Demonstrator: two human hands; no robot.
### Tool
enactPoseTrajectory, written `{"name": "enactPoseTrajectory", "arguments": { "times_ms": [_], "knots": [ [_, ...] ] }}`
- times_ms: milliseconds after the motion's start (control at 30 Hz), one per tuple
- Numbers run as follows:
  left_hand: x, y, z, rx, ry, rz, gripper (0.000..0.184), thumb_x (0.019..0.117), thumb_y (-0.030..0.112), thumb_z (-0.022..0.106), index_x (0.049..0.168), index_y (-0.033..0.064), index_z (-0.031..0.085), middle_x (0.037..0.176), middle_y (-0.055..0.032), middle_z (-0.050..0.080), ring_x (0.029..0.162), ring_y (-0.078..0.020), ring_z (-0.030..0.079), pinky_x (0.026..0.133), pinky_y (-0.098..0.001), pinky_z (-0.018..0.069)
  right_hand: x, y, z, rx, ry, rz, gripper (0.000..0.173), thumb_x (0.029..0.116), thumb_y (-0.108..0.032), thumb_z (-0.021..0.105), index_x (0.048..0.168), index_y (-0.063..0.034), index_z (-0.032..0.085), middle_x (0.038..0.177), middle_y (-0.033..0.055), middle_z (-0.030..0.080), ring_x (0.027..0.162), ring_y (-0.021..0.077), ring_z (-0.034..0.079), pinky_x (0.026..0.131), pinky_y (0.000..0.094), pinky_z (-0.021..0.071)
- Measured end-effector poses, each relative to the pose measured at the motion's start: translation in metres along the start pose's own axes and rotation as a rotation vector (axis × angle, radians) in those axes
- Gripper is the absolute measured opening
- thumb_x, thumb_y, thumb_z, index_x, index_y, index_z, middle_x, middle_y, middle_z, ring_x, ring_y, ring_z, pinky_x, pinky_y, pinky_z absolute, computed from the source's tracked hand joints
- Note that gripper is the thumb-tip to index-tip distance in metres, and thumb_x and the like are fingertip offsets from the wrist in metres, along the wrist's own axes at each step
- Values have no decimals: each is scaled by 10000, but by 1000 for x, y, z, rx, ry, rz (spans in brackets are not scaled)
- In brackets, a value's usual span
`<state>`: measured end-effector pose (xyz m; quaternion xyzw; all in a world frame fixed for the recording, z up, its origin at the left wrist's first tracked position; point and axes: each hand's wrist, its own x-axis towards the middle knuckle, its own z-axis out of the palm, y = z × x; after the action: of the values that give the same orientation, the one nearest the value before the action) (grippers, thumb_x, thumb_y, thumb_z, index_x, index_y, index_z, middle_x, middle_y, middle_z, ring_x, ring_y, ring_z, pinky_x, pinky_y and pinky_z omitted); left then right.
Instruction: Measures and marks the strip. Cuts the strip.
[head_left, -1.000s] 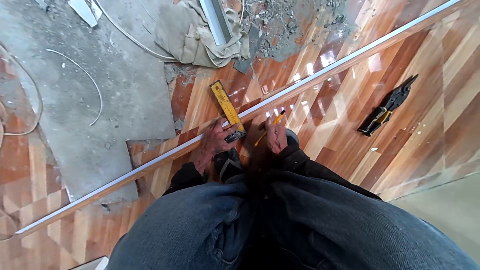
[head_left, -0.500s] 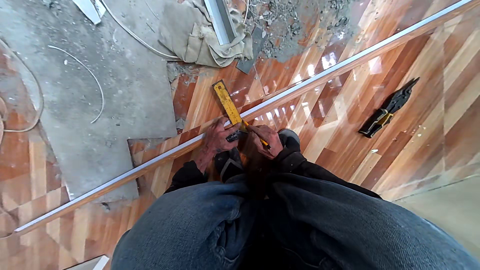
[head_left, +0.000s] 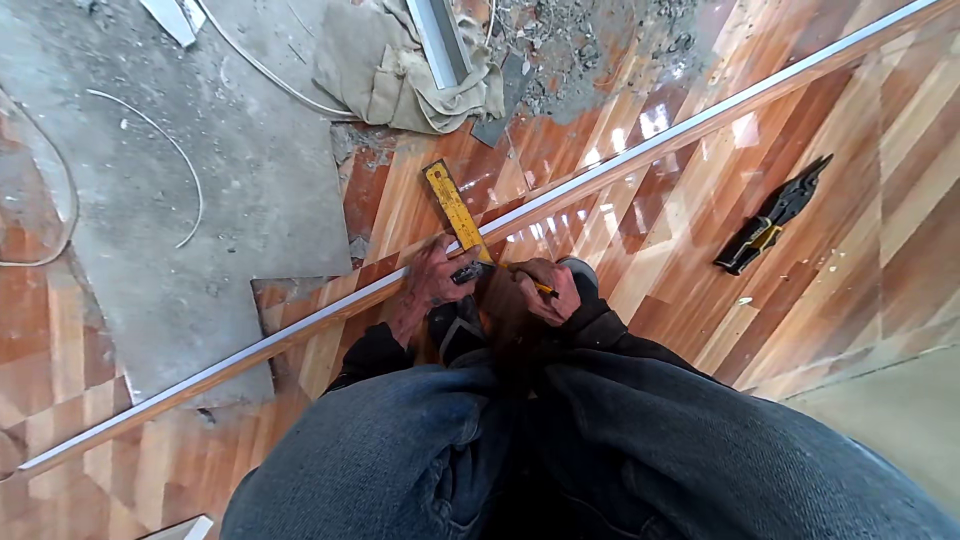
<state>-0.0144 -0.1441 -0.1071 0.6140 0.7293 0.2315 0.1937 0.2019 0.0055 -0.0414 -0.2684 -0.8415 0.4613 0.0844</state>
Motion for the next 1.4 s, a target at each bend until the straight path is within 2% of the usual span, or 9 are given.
{"name": "enactPoseTrajectory", "arguments": {
  "times_ms": [367,433,500,567,667,733,967,1133,1400],
  "knots": [
    [-1,1,-3,-25,-18,-29,544,811,523,739,1296,276,724,1304,-294,607,1129,-420,641,854,-533,557,2,11,-26,178,160,216,536,1110,-314,269,1147,1,701,1064,144,688,937,197,669,842,381,574],
    [-4,2,-1,5,10,-17,515,824,505,739,1284,275,728,1333,-269,598,1183,-410,613,929,-533,528,2,21,-42,55,221,229,538,1118,-316,257,1173,4,686,982,132,704,844,200,683,782,401,592],
    [-7,3,2,33,23,-10,478,840,488,734,1262,265,739,1368,-245,580,1242,-411,564,1026,-552,457,0,32,-61,-125,291,320,495,1104,-349,374,898,1,657,730,136,645,627,259,642,582,471,539],
    [-8,3,5,64,76,3,439,838,489,738,1218,271,760,1347,-235,605,1239,-418,560,1017,-566,436,-3,44,-82,-273,220,500,519,1070,-464,468,972,24,614,680,183,597,565,349,602,529,560,492],
    [-12,5,0,50,83,-3,402,865,477,719,1185,240,776,1382,-232,594,1313,-430,515,1058,-591,394,-15,74,-99,-376,59,704,553,1063,-461,457,1362,2,510,1036,266,676,867,457,692,742,655,541],
    [-15,8,-11,35,86,-20,387,874,454,719,1174,217,778,1388,-217,602,1322,-409,522,1069,-574,395,-27,93,-102,-422,24,754,443,1083,-305,432,1398,-6,515,1276,292,605,1068,479,662,863,646,538],
    [-25,-18,-62,60,139,-216,417,896,416,711,1216,150,746,1338,-177,639,1259,-393,571,1022,-603,426,-70,125,-109,-560,134,686,345,1027,-297,579,1224,-37,693,1197,281,651,1178,479,601,1000,633,458],
    [-8,-46,-66,199,100,-168,379,895,376,658,1184,155,766,1256,-196,681,1195,-426,600,953,-630,400,-64,126,-152,-603,296,748,540,980,-424,594,1356,-37,629,1397,327,544,1315,553,481,1066,714,357],
    [-22,-14,-62,243,115,-271,340,982,294,626,1260,117,709,1435,-223,530,1283,-467,501,996,-654,412,-51,162,-208,-444,571,1241,630,976,-321,636,1513,-53,446,1592,316,302,1439,453,400,1135,526,414]
  ]
}}
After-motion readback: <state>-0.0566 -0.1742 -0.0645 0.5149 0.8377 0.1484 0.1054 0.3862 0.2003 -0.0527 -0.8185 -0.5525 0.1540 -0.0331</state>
